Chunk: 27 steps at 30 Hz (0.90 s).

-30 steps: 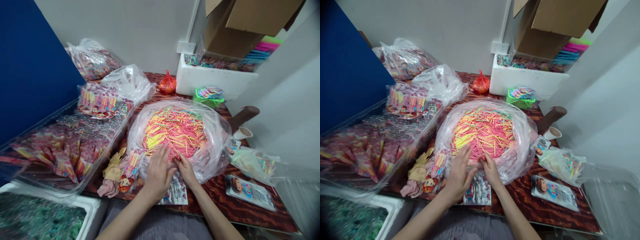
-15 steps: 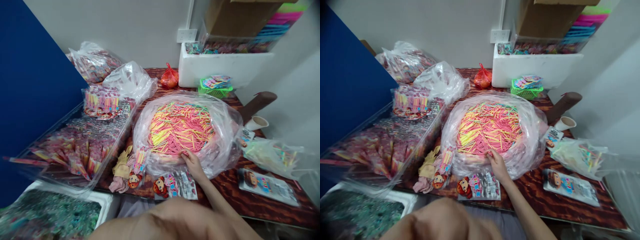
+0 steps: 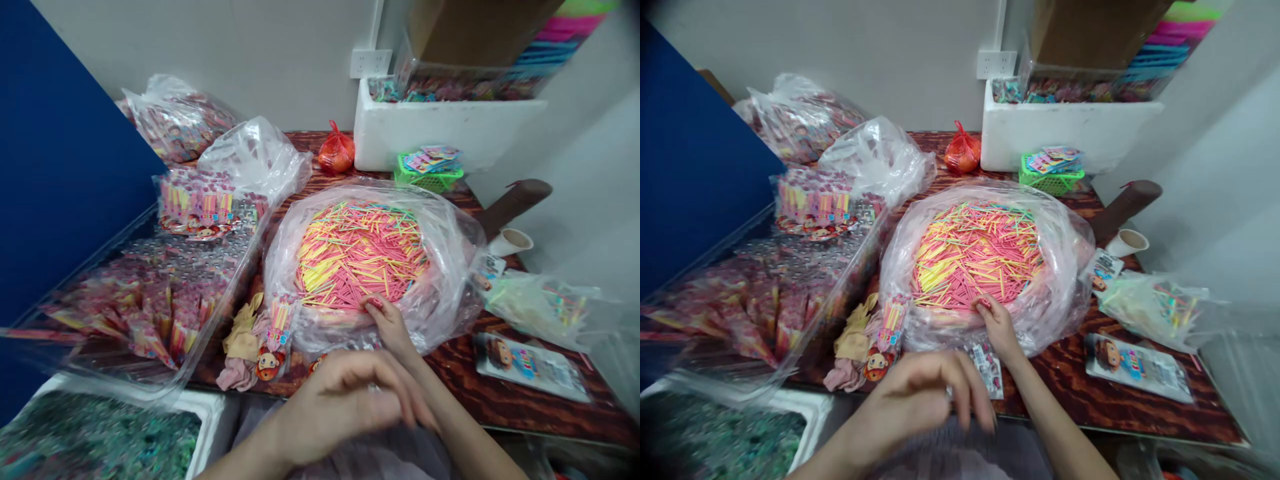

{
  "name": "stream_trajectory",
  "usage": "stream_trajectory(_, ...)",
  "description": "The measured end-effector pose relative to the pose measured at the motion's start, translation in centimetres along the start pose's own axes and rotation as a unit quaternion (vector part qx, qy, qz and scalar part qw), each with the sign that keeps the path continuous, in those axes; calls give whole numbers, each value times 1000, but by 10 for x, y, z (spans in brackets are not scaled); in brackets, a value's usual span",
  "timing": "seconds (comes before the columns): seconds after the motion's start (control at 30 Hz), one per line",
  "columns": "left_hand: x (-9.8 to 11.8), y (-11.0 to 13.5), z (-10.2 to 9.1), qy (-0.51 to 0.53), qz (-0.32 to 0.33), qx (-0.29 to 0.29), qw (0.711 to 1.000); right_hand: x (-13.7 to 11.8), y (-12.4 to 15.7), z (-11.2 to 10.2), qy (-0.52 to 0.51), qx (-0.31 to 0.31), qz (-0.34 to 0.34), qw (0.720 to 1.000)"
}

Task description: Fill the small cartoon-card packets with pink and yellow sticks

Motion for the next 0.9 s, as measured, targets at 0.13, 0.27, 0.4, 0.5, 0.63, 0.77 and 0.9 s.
stream_trajectory(0.13, -49, -32, -30, -254, -17, 218, 942, 0, 1, 2, 5, -11, -11, 1000)
stream_trajectory(0.27, -87, -40, -19, -418, -4, 222, 881, 0, 2, 1, 4, -1, -6, 1000)
stream_trajectory(0.4, -91, -41, -21, -431, -10, 238, 870, -4, 2, 2, -5, -1, -12, 1000)
stream_trajectory(0.5, -89, -43, -25, -411, -5, 256, 875, -1, 2, 1, -17, 3, -6, 1000)
stream_trajectory(0.63, -88, -42, -22, -417, 51, 258, 870, 1, 2, 1, -36, 3, -2, 999)
stream_trajectory(0.77, -87, -37, -25, -399, 102, 269, 871, 1, 1, 0, -36, 6, 7, 999)
stream_trajectory(0.9, -79, -28, -30, -348, 135, 285, 883, 1, 1, -2, -41, 14, 10, 999)
Point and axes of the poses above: each hand's wrist, its own y-axis away from the middle knuckle, its own z-axis out of the palm, x = y × z, the point moved 10 cm from there along -y, towards the middle knuckle, and after that the axes turned 12 degrees about -z, right-handed, at the moved point
